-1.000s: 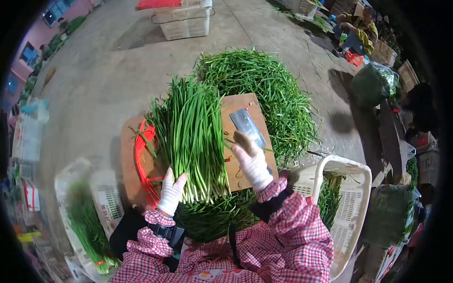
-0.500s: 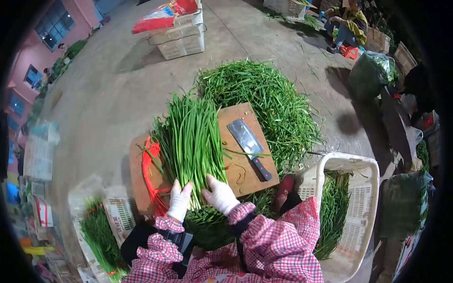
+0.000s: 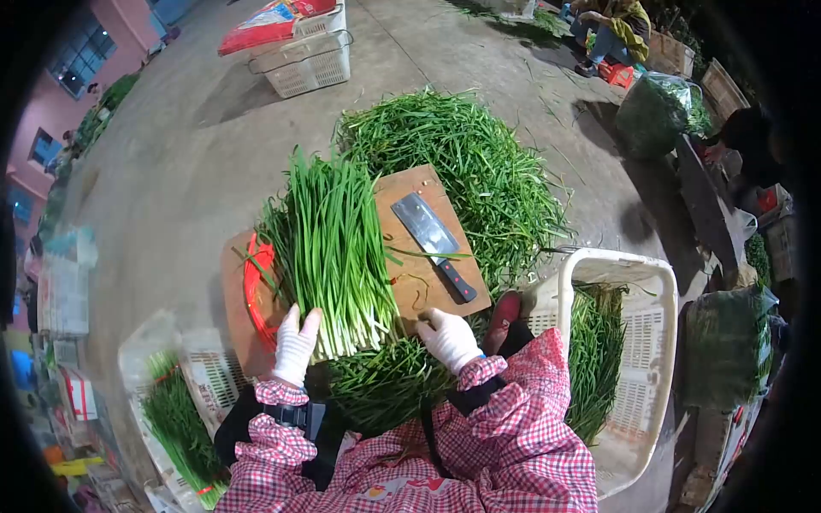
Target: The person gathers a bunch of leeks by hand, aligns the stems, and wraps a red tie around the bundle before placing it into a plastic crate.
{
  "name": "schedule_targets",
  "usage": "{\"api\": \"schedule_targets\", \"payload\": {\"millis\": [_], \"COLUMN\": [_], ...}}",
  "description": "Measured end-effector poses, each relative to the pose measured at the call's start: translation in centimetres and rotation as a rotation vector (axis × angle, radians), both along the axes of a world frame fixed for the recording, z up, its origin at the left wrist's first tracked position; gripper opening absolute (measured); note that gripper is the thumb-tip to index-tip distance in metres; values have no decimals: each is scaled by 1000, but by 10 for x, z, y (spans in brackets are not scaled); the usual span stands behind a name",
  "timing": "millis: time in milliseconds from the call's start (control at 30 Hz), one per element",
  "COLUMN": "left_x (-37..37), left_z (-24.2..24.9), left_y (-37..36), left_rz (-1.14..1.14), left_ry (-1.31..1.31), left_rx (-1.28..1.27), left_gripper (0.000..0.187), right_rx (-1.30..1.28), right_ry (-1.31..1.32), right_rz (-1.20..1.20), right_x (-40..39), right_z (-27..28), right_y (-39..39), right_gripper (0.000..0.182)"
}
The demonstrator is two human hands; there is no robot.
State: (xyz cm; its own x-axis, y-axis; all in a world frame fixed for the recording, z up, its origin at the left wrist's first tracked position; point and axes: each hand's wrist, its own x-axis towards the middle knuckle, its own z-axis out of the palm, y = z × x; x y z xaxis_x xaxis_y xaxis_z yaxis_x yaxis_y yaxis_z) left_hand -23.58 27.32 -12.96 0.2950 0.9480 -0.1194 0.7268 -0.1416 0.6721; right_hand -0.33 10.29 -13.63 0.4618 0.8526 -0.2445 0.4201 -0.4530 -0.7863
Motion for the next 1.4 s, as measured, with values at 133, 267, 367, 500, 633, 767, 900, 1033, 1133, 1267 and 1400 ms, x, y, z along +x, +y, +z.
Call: {"api": "schedule_targets", "payload": {"millis": [133, 267, 367, 500, 633, 767, 900, 1033, 1133, 1267, 1400], "left_x": [-6, -10, -6, -5, -16, -22, -24, -34, -36, -53, -63], "left_z": [18, -4, -10, -4, -3, -10, -7, -16, -5, -22, -61], "left_y": [-4, -3, -5, -7, -4, -1, 1, 2, -6, -17, -24], "left_rz": [-12, -95, -83, -62, 0, 22, 102, 145, 414, 765, 887], "left_ry": [-49, -84, -47, -27, -154, -238, -332, -399, -768, -1125, -1465], "left_rx": [73, 255, 163, 150, 110, 34, -146, -164, -310, -451, -648], "left_gripper": [57, 42, 41, 40, 36, 36, 35, 32, 22, 15, 21], "right_rx": [-12, 134, 166, 105, 136, -90, -379, 30, -120, -334, 19], "right_ry": [88, 215, 144, 146, 65, 40, 9, -246, -247, 103, 116], "right_rz": [-94, -236, -185, -72, -98, 251, 912, 763, 777, 806, 153], "right_x": [-19, -37, -47, -51, -35, -40, -53, -54, -51, -29, 7], "right_z": [-28, -52, -36, -34, -14, 10, 10, -10, 15, 14, -22], "right_y": [-21, -5, 33, 58, 25, -20, -27, 19, 32, 10, 8], "right_gripper": [32, 36, 32, 32, 37, 31, 41, 29, 35, 37, 19]}}
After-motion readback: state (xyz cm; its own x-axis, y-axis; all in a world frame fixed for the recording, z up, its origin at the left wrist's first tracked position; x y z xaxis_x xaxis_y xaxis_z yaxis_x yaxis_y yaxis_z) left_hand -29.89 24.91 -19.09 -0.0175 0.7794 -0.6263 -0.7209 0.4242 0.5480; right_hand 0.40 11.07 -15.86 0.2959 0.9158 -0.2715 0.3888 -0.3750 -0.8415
